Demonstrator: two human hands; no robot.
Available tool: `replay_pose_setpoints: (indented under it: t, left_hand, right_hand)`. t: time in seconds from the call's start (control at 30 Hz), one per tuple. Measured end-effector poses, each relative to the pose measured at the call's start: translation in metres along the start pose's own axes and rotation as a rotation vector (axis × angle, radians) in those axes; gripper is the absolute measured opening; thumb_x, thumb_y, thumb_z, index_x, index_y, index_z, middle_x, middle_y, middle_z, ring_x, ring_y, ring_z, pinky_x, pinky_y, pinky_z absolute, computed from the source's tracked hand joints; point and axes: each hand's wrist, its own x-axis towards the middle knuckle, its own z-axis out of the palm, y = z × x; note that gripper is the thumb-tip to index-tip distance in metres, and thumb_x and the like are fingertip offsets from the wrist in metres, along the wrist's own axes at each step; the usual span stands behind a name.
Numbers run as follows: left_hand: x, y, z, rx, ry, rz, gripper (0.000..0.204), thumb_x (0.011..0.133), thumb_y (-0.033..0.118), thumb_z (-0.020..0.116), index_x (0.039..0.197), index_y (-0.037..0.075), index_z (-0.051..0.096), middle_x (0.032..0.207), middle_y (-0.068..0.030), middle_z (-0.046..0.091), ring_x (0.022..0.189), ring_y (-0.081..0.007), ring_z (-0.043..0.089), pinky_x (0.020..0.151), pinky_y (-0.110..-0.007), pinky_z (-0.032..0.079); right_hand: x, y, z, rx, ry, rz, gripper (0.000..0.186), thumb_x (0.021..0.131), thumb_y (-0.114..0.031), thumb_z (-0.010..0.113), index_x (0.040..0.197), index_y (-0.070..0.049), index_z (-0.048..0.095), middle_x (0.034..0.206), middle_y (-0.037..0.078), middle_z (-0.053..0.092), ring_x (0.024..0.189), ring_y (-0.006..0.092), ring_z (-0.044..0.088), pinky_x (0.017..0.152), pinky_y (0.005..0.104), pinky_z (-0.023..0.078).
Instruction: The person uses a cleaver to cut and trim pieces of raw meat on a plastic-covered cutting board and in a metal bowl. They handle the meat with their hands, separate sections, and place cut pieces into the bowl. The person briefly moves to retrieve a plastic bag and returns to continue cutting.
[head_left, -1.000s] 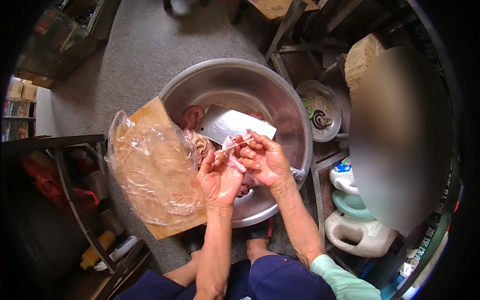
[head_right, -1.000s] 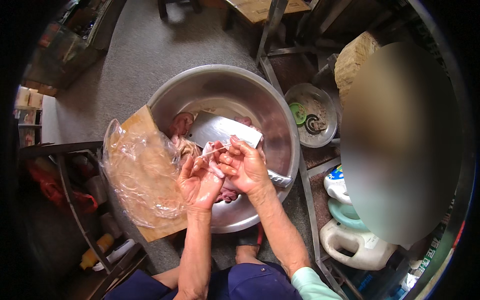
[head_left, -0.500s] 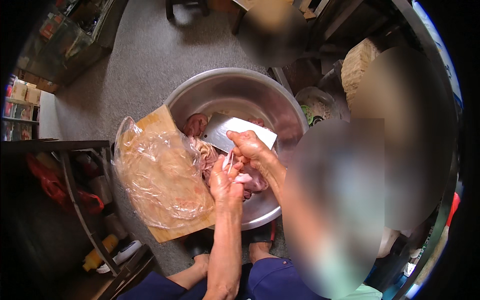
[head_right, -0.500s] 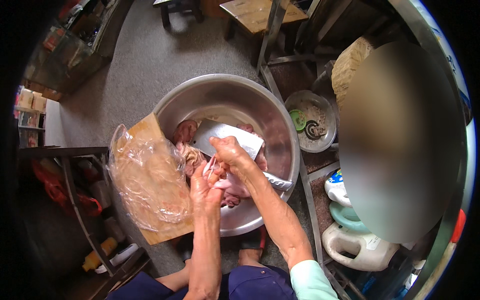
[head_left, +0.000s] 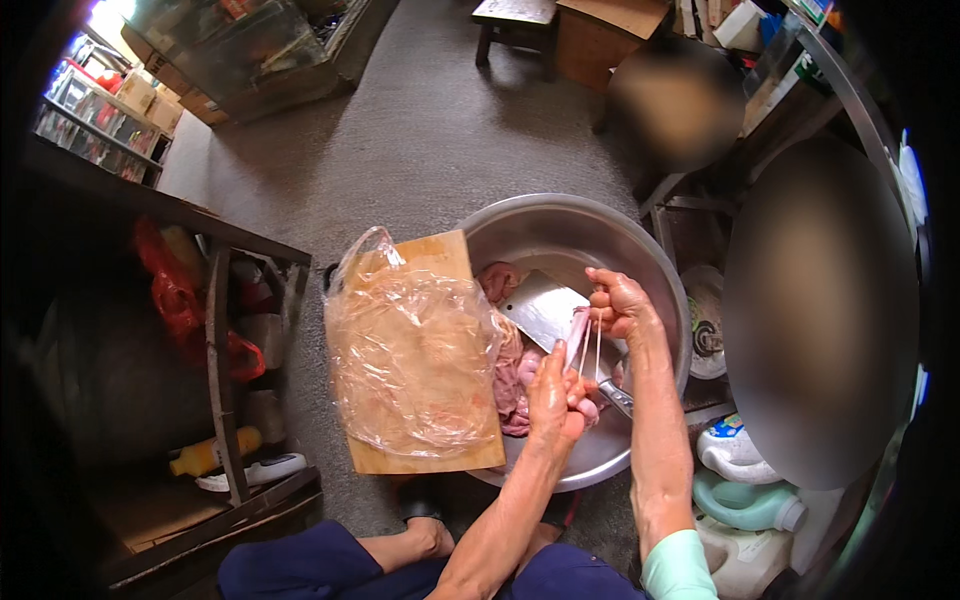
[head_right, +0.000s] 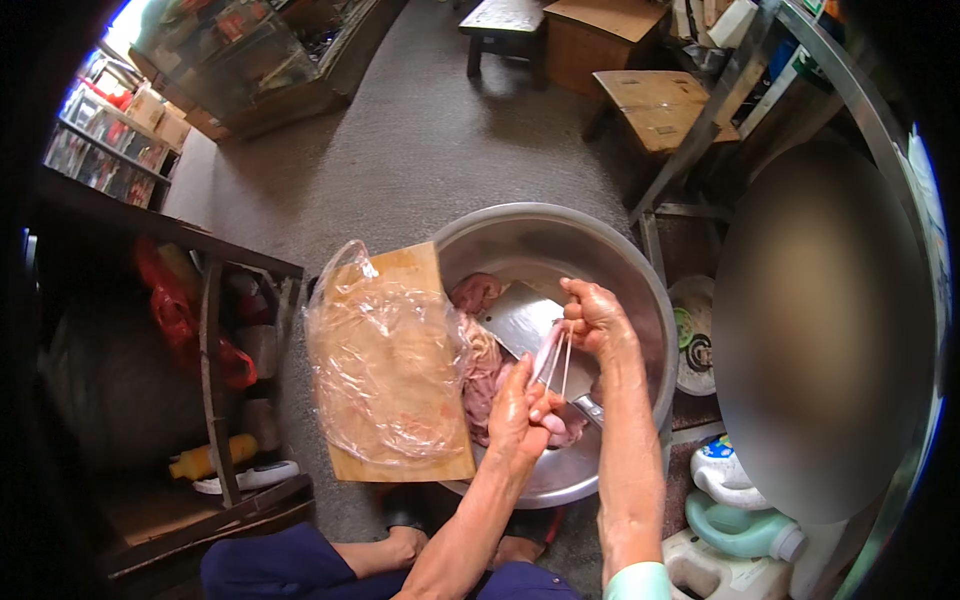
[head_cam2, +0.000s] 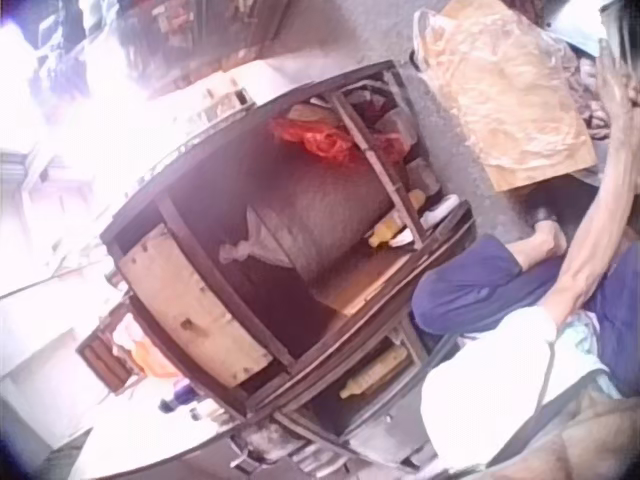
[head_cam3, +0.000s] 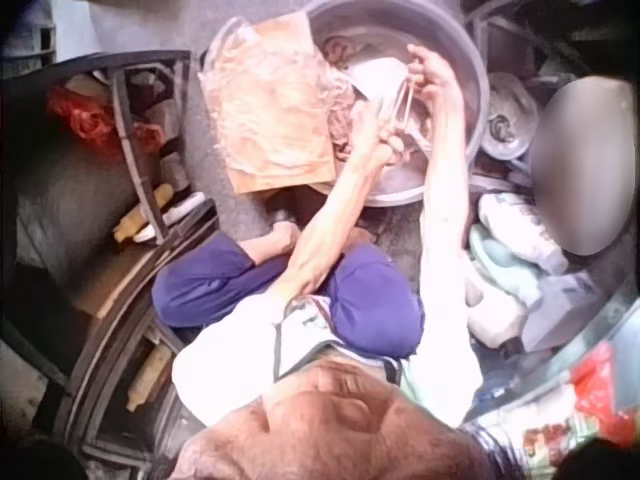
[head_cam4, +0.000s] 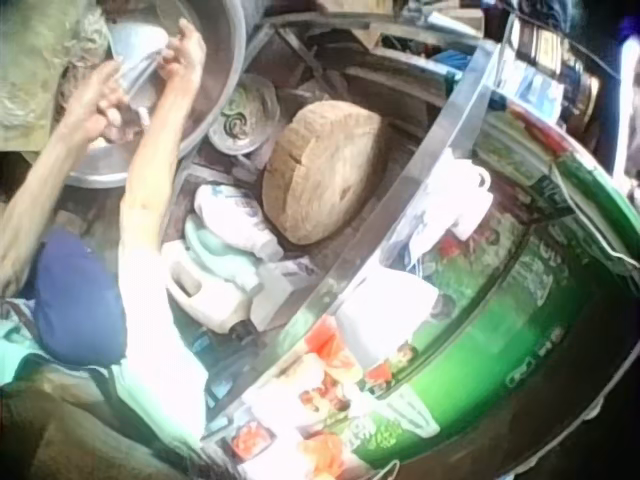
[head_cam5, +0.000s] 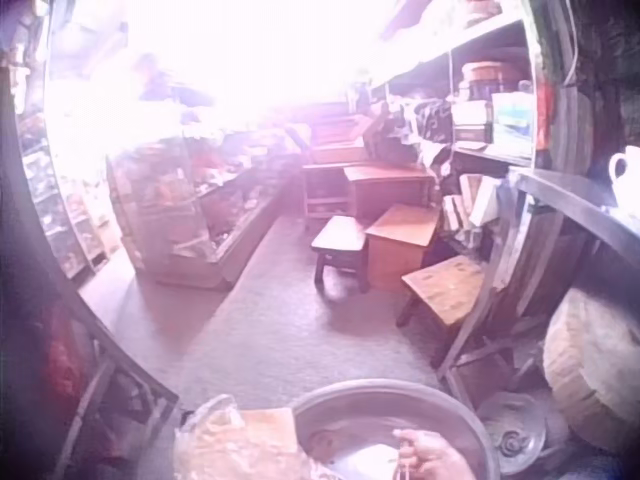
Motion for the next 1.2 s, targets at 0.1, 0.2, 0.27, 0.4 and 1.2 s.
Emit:
replay_pose_setpoints:
  t: [0.1, 0.2, 0.27, 0.4, 1.2]
  left_hand:
    - [-0.004, -0.010, -0.018, 0.060, 0.042, 0.115, 0.024, 0.098, 0.026, 0.065, 0.085, 0.014, 0.049, 0.055, 0.0058, 0.034, 0.039, -0.0074, 0.031, 0.043, -0.027, 0.044]
    - [-0.018, -0.022, -0.023, 0.108, -0.004, 0.089, 0.023, 0.098, 0.027, 0.065, 0.085, 0.013, 0.054, 0.055, 0.0066, 0.034, 0.040, -0.0065, 0.031, 0.046, -0.028, 0.045]
    - [-0.018, -0.022, -0.025, 0.145, 0.013, 0.118, 0.023, 0.098, 0.028, 0.066, 0.088, 0.013, 0.053, 0.055, 0.0060, 0.036, 0.041, -0.0067, 0.033, 0.045, -0.028, 0.046]
    - [-0.041, -0.005, -0.029, 0.447, -0.026, 0.193, 0.022, 0.097, 0.027, 0.067, 0.092, 0.011, 0.053, 0.057, 0.0044, 0.041, 0.042, -0.0058, 0.037, 0.046, -0.027, 0.048]
    - [-0.080, 0.293, -0.127, 2.070, 0.314, 0.851, 0.028, 0.074, 0.025, 0.073, 0.090, 0.003, 0.072, 0.080, -0.0164, 0.069, 0.075, -0.0312, 0.069, 0.070, -0.041, 0.054]
  right_hand:
    - [0.010, -0.008, -0.012, -0.072, 0.148, -0.094, 0.028, 0.097, -0.025, 0.063, 0.077, -0.019, 0.044, 0.048, -0.007, 0.030, 0.035, 0.0049, 0.027, 0.031, 0.0251, 0.021]
    - [0.018, -0.013, -0.018, -0.217, 0.000, -0.131, 0.035, 0.099, -0.028, 0.060, 0.072, -0.018, 0.041, 0.048, -0.007, 0.030, 0.035, 0.0055, 0.029, 0.032, 0.0248, 0.020]
    - [0.020, -0.023, -0.017, -0.536, -0.148, -0.171, 0.041, 0.100, -0.028, 0.059, 0.064, -0.015, 0.045, 0.048, -0.004, 0.039, 0.036, 0.0067, 0.032, 0.034, 0.0256, 0.020]
    - [0.030, -0.047, -0.035, -1.205, 0.192, -0.447, 0.043, 0.092, -0.029, 0.059, 0.061, 0.001, 0.062, 0.052, 0.005, 0.050, 0.046, 0.0118, 0.043, 0.044, 0.0384, 0.034]
    - [-0.075, 0.087, 0.107, -1.303, -0.072, -0.903, 0.027, 0.085, -0.029, 0.063, 0.089, -0.004, 0.073, 0.075, 0.018, 0.068, 0.069, 0.0288, 0.068, 0.067, 0.0419, 0.053]
